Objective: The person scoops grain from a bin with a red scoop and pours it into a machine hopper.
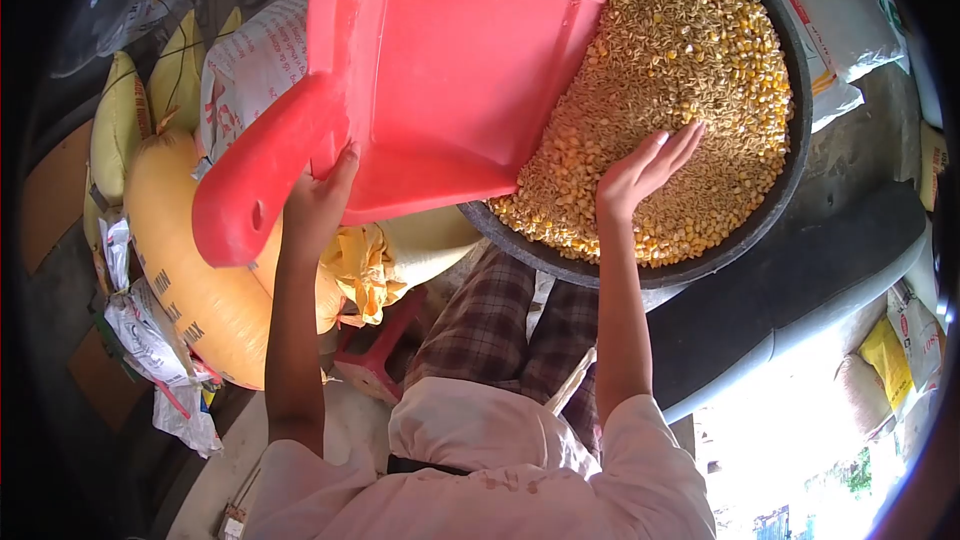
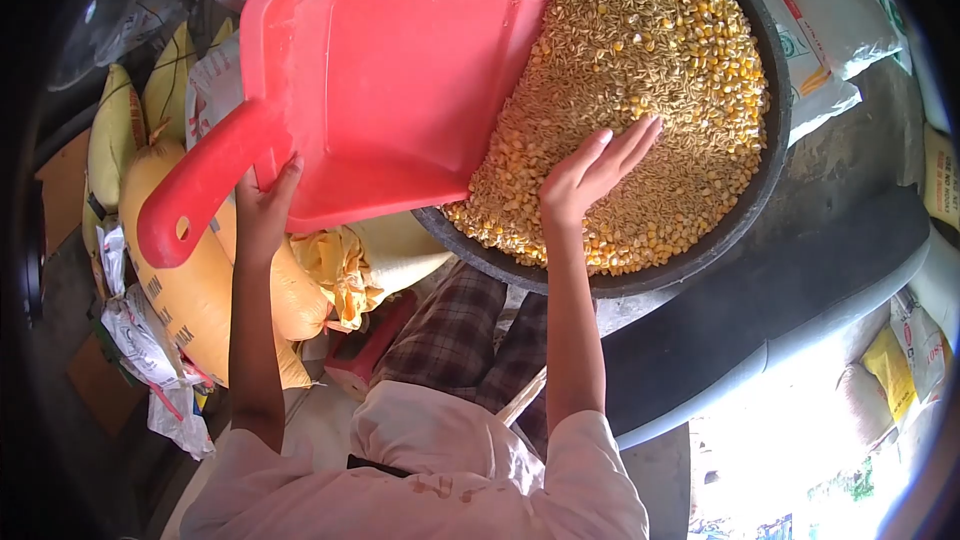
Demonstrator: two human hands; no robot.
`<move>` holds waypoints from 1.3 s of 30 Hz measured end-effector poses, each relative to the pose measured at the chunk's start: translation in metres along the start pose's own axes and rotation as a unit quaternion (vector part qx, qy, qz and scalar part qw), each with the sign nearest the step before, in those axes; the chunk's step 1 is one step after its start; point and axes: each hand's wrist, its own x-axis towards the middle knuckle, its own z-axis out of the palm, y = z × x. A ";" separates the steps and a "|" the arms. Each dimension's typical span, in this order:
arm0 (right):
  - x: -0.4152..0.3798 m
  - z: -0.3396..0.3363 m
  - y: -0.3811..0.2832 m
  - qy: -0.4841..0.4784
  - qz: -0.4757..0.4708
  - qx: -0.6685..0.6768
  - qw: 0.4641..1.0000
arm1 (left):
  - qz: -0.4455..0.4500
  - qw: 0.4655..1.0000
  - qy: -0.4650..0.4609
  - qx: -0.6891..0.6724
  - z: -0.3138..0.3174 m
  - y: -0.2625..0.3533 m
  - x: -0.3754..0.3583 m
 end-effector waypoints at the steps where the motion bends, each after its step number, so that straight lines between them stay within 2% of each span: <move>1: 0.000 0.002 0.000 -0.003 -0.004 0.000 1.000 | 0.012 1.000 -0.006 -0.004 0.000 -0.001 0.002; 6: -0.001 0.004 -0.004 -0.026 -0.008 -0.018 0.999 | 0.021 0.999 -0.024 -0.031 0.001 -0.005 0.006; 8: -0.002 0.007 -0.007 -0.031 -0.010 -0.005 0.999 | -0.013 0.994 -0.030 -0.104 0.002 -0.011 0.009; 13: -0.006 0.013 -0.007 -0.084 -0.059 -0.030 0.994 | -0.028 0.993 -0.049 -0.099 0.007 -0.026 0.019; 17: -0.008 0.017 -0.012 -0.085 -0.036 -0.031 0.995 | -0.036 0.991 -0.032 -0.121 0.011 -0.023 0.016; 18: -0.007 0.019 -0.013 -0.088 -0.049 -0.023 0.995 | -0.038 0.991 -0.032 -0.124 0.010 -0.023 0.016; 20: -0.006 0.021 -0.017 -0.091 -0.064 -0.015 0.994 | -0.098 0.982 -0.070 -0.147 0.008 -0.025 0.017; 22: -0.005 0.024 -0.021 -0.126 -0.063 -0.024 0.990 | -0.094 0.984 -0.071 -0.137 0.015 -0.024 0.015; 23: -0.003 0.028 -0.020 -0.114 -0.101 -0.025 0.988 | -0.090 0.985 -0.073 -0.126 0.020 -0.023 0.013; 26: 0.004 0.031 -0.026 -0.142 -0.133 -0.027 0.981 | -0.100 0.979 -0.079 -0.161 0.032 -0.017 0.011; 34: 0.005 0.033 -0.027 -0.152 -0.152 -0.049 0.975 | -0.138 0.963 -0.059 -0.225 0.036 -0.007 0.009; 39: 0.002 0.030 -0.030 -0.190 -0.157 -0.046 0.968 | -0.152 0.955 -0.053 -0.248 0.033 -0.009 0.010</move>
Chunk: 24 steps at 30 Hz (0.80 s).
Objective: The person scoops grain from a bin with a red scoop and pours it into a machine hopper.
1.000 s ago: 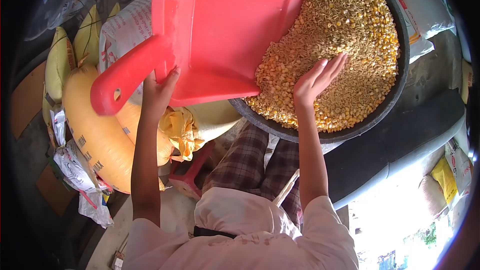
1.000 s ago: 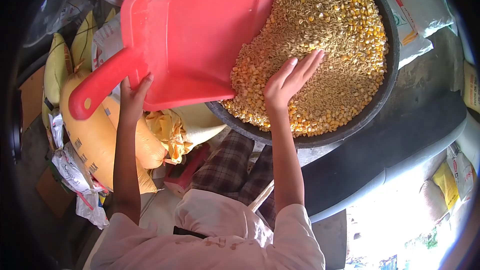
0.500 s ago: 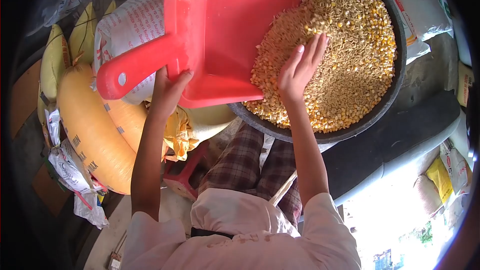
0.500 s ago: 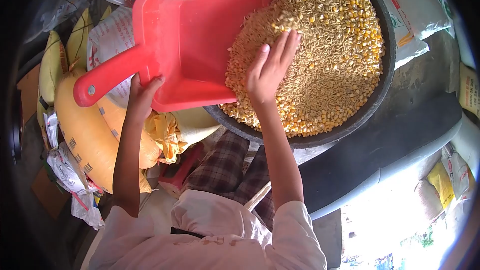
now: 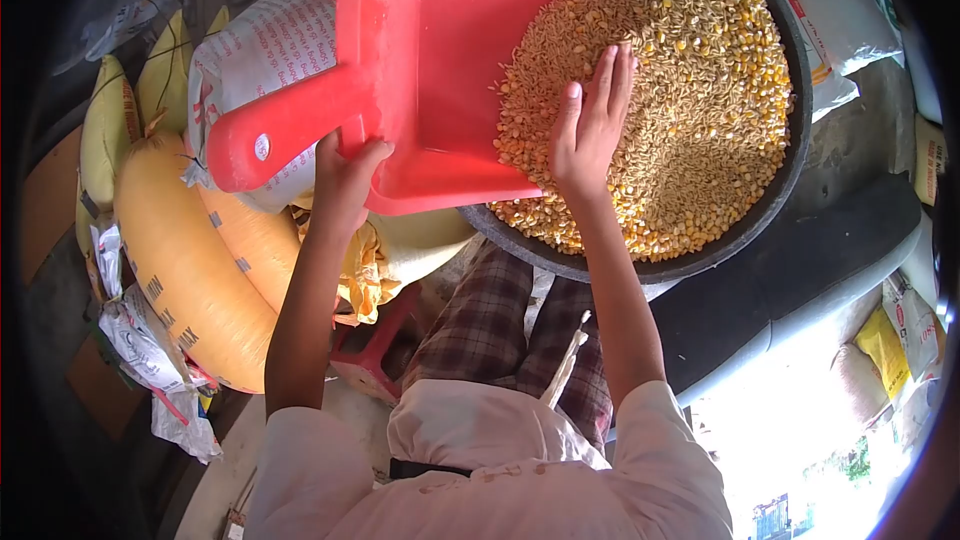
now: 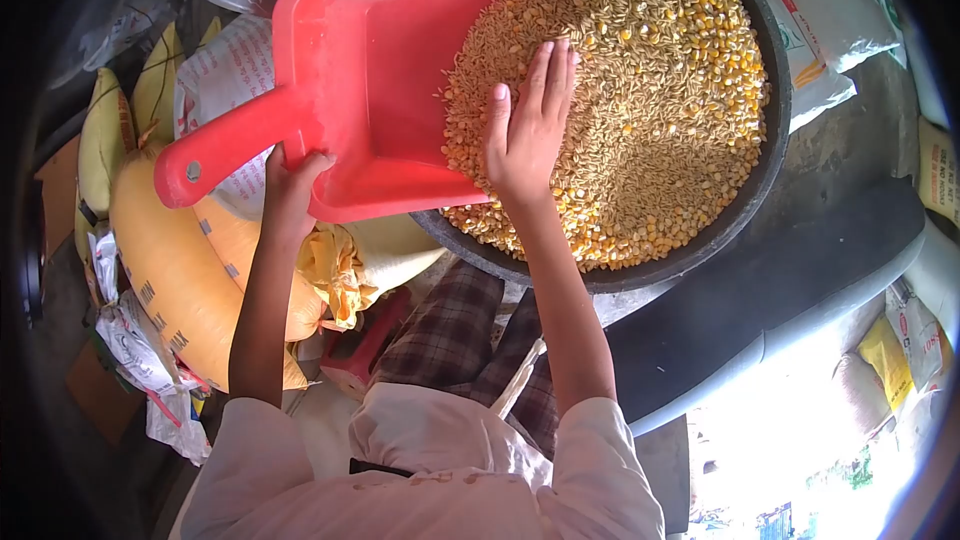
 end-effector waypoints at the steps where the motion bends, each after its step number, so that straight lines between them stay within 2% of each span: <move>1: -0.001 -0.001 0.000 0.000 -0.001 -0.003 1.000 | -0.001 1.000 -0.001 -0.019 0.000 0.000 -0.001; 5: -0.002 -0.001 -0.005 -0.027 -0.015 0.011 0.999 | -0.033 0.999 0.005 -0.030 -0.005 0.002 -0.003; 8: -0.001 0.002 -0.005 -0.065 -0.020 0.077 0.995 | -0.049 0.998 0.015 -0.044 -0.009 0.001 -0.005; 12: 0.001 -0.004 -0.010 -0.074 -0.027 0.075 0.994 | -0.040 0.997 0.015 -0.067 -0.013 -0.004 -0.007; 14: 0.002 -0.009 -0.014 -0.076 -0.031 0.177 0.981 | -0.044 0.996 -0.018 -0.072 -0.018 -0.008 -0.007; 15: 0.001 -0.011 -0.014 -0.075 -0.032 0.176 0.981 | -0.043 0.996 -0.019 -0.073 -0.020 -0.011 -0.008; 17: 0.001 -0.013 -0.014 -0.020 -0.081 0.238 0.968 | -0.037 0.994 -0.018 -0.098 -0.021 -0.015 -0.011; 19: 0.003 -0.027 -0.029 -0.012 -0.066 0.238 0.969 | -0.039 0.991 -0.010 -0.126 -0.017 -0.015 -0.015; 21: 0.003 -0.028 -0.028 0.060 -0.119 0.175 0.975 | -0.042 0.987 -0.003 -0.154 -0.013 -0.016 -0.019; 24: 0.004 -0.039 -0.033 0.111 -0.115 0.163 0.974 | -0.053 0.983 -0.006 -0.174 -0.011 -0.018 -0.021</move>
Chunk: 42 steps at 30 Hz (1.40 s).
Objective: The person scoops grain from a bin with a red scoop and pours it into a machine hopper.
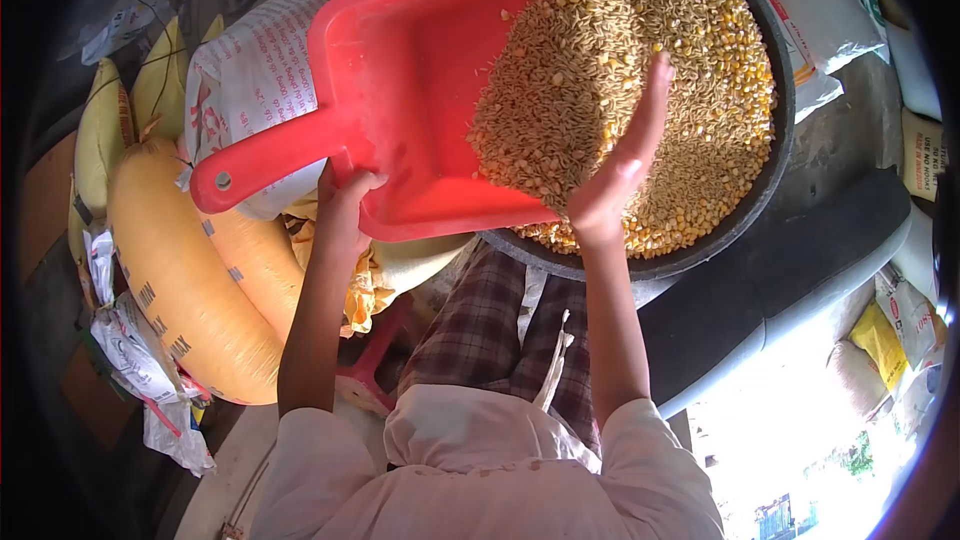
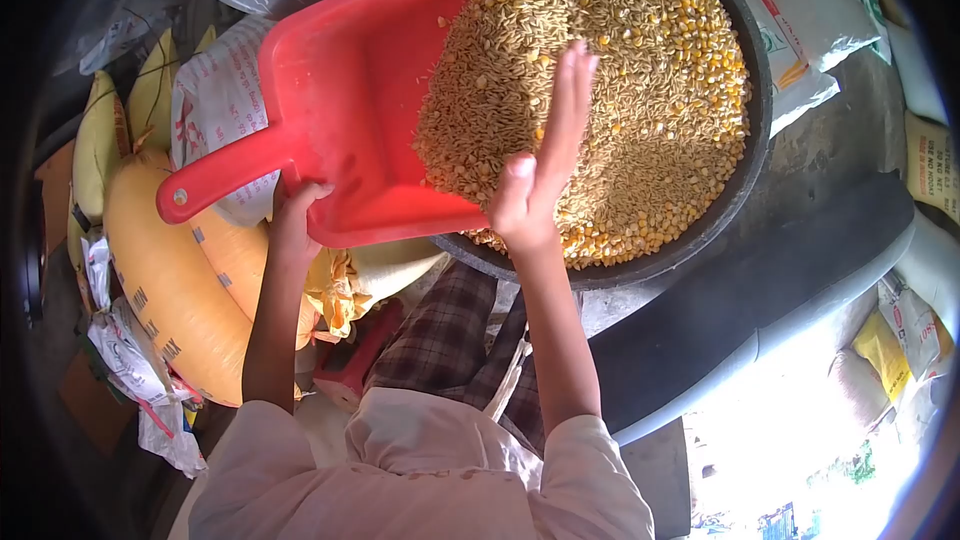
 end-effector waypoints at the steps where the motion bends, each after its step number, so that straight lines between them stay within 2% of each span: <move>1: 0.002 -0.004 -0.002 0.032 0.001 0.002 0.999 | 0.003 1.000 -0.003 -0.009 0.001 0.000 -0.001; 3: 0.004 -0.015 -0.006 0.069 0.016 -0.009 0.997 | 0.009 1.000 -0.006 -0.019 0.002 -0.001 -0.001; 6: 0.011 -0.034 -0.014 0.126 0.091 -0.049 0.987 | -0.016 0.999 -0.014 -0.035 0.002 -0.003 -0.002; 7: 0.011 -0.041 -0.014 0.148 0.121 -0.021 0.981 | -0.017 0.998 -0.022 -0.047 0.003 -0.004 -0.002; 9: 0.014 -0.055 -0.016 0.129 0.201 -0.043 0.970 | -0.018 0.997 -0.031 -0.062 0.004 -0.008 -0.001; 10: 0.016 -0.063 -0.016 0.129 0.200 -0.043 0.970 | -0.023 0.996 -0.048 -0.068 0.003 -0.010 0.000; 12: 0.019 -0.075 -0.015 0.128 0.329 0.109 0.929 | -0.028 0.995 -0.064 -0.073 0.004 -0.011 -0.001; 13: 0.019 -0.079 -0.013 0.130 0.328 0.108 0.929 | -0.025 0.993 -0.079 -0.080 0.008 -0.011 -0.003; 15: 0.016 -0.086 -0.007 0.070 0.365 0.123 0.920 | -0.025 0.991 -0.098 -0.087 0.013 -0.013 -0.005; 17: 0.010 -0.085 -0.002 0.065 0.366 0.124 0.920 | -0.030 0.989 -0.108 -0.097 0.012 -0.014 -0.007; 19: 0.008 -0.083 -0.004 -0.003 0.357 0.094 0.929 | -0.027 0.989 -0.103 -0.099 0.012 -0.014 -0.008; 20: 0.007 -0.085 -0.010 -0.011 0.340 0.192 0.921 | -0.027 0.989 -0.101 -0.102 0.013 -0.014 -0.009; 21: 0.008 -0.085 -0.018 -0.009 0.341 0.191 0.920 | -0.029 0.989 -0.101 -0.101 0.012 -0.014 -0.009; 23: 0.010 -0.083 -0.028 -0.051 0.359 0.170 0.916 | -0.019 0.991 -0.089 -0.097 0.010 -0.012 -0.010; 24: 0.009 -0.086 -0.024 -0.072 0.424 0.103 0.897 | -0.018 0.991 -0.091 -0.099 0.011 -0.010 -0.011; 25: 0.006 -0.087 -0.022 -0.071 0.424 0.101 0.897 | -0.013 0.991 -0.091 -0.100 0.011 -0.008 -0.016; 27: 0.000 -0.084 -0.019 -0.030 0.467 0.226 0.854 | -0.008 0.991 -0.089 -0.099 0.010 -0.008 -0.020; 28: -0.003 -0.086 -0.026 -0.066 0.356 0.225 0.905 | -0.014 0.990 -0.096 -0.106 0.008 -0.009 -0.020; 29: -0.001 -0.086 -0.028 -0.066 0.355 0.226 0.905 | -0.019 0.988 -0.103 -0.113 0.006 -0.009 -0.021; 31: 0.006 -0.088 -0.030 -0.020 0.435 0.251 0.865 | -0.011 0.988 -0.097 -0.123 0.016 -0.001 -0.033; 32: 0.006 -0.092 -0.024 -0.051 0.396 0.235 0.886 | -0.006 0.988 -0.087 -0.130 0.021 0.001 -0.037; 35: 0.006 -0.095 -0.014 -0.035 0.402 0.283 0.870 | -0.036 0.983 -0.105 -0.143 0.015 -0.006 -0.036; 36: 0.009 -0.093 -0.022 -0.047 0.434 0.224 0.871 | -0.031 0.984 -0.105 -0.144 0.016 -0.006 -0.037; 37: 0.014 -0.091 -0.026 -0.047 0.429 0.223 0.874 | -0.042 0.983 -0.103 -0.146 0.021 -0.006 -0.036; 40: 0.014 -0.089 -0.031 0.164 0.507 0.397 0.748 | -0.054 0.982 -0.093 -0.154 0.030 -0.010 -0.047; 41: 0.015 -0.088 -0.033 0.164 0.510 0.396 0.746 | -0.046 0.983 -0.086 -0.158 0.032 -0.010 -0.051; 42: 0.017 -0.087 -0.037 0.214 0.550 0.357 0.724 | -0.046 0.983 -0.084 -0.156 0.033 -0.011 -0.053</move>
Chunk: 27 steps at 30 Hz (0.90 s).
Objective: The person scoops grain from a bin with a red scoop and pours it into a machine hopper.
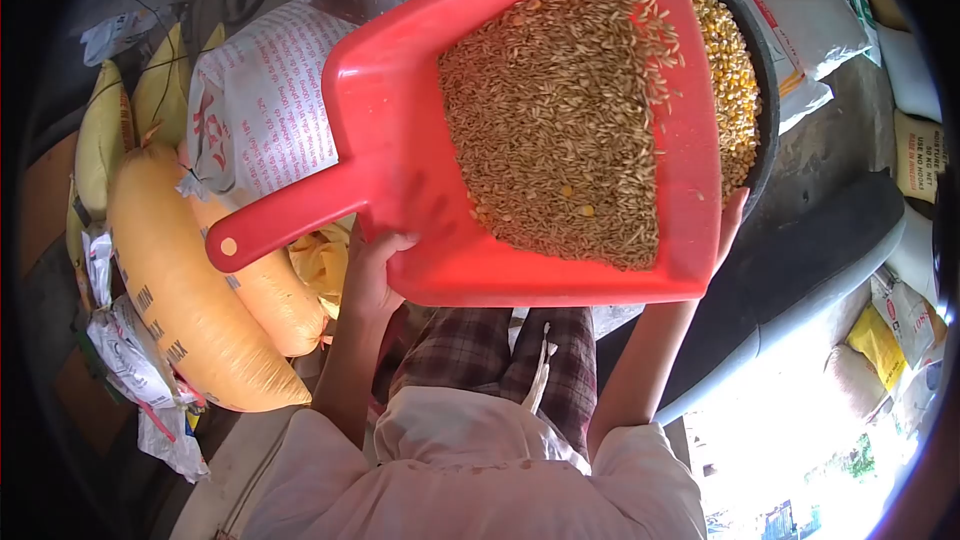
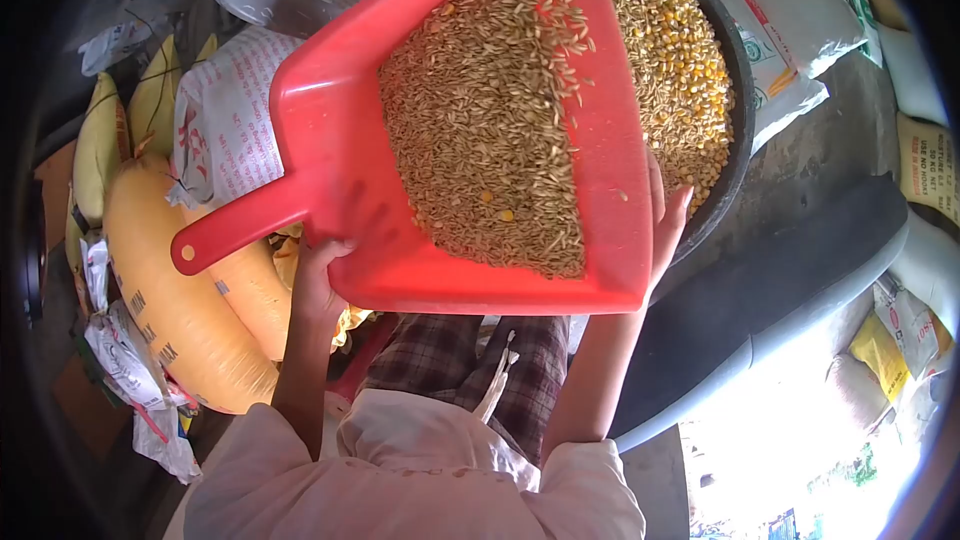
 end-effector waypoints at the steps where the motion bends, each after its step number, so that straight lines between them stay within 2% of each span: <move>1: -0.003 0.004 -0.001 0.075 0.015 0.000 0.997 | 0.008 1.000 0.001 0.005 0.000 -0.001 0.000; 3: 0.000 -0.018 0.011 0.042 0.003 0.019 0.999 | 0.021 1.000 -0.003 0.011 0.004 0.001 -0.001; 5: -0.011 -0.023 0.015 0.045 -0.067 -0.016 0.997 | 0.023 1.000 0.005 0.005 0.012 0.003 -0.003; 6: -0.015 -0.024 0.011 -0.018 -0.037 0.015 0.999 | 0.026 1.000 -0.002 0.004 0.017 0.005 -0.005; 7: -0.022 -0.024 0.007 -0.022 -0.043 0.018 0.999 | 0.035 0.999 0.013 0.010 0.021 0.006 -0.009; 9: -0.040 -0.016 0.002 -0.028 0.032 0.120 0.992 | 0.048 0.998 0.023 0.015 0.032 0.008 -0.018; 11: -0.047 -0.019 0.006 -0.032 0.051 0.133 0.989 | 0.070 0.997 0.029 0.010 0.047 0.007 -0.026; 13: -0.051 -0.028 0.021 -0.170 0.029 0.248 0.953 | 0.071 0.997 0.022 -0.005 0.056 0.002 -0.034; 14: -0.052 -0.033 0.027 -0.234 0.035 0.260 0.936 | 0.066 0.998 0.016 -0.017 0.061 -0.001 -0.035; 15: -0.055 -0.028 0.032 -0.238 0.029 0.262 0.935 | 0.069 0.997 0.009 -0.017 0.066 -0.008 -0.036; 16: -0.058 -0.019 0.039 -0.162 0.019 0.121 0.979 | 0.085 0.996 0.032 -0.027 0.070 -0.016 -0.039; 17: -0.059 -0.012 0.040 -0.080 0.009 -0.022 0.997 | 0.101 0.993 0.055 -0.036 0.076 -0.021 -0.043; 21: -0.063 -0.008 0.030 -0.124 0.020 0.087 0.988 | 0.126 0.990 0.066 -0.015 0.081 -0.020 -0.057; 23: -0.062 -0.006 0.027 -0.099 -0.020 -0.019 0.995 | 0.116 0.991 0.063 -0.012 0.077 -0.020 -0.061; 27: -0.080 0.000 0.026 -0.072 -0.030 -0.016 0.997 | 0.140 0.989 0.016 0.046 0.059 -0.013 -0.065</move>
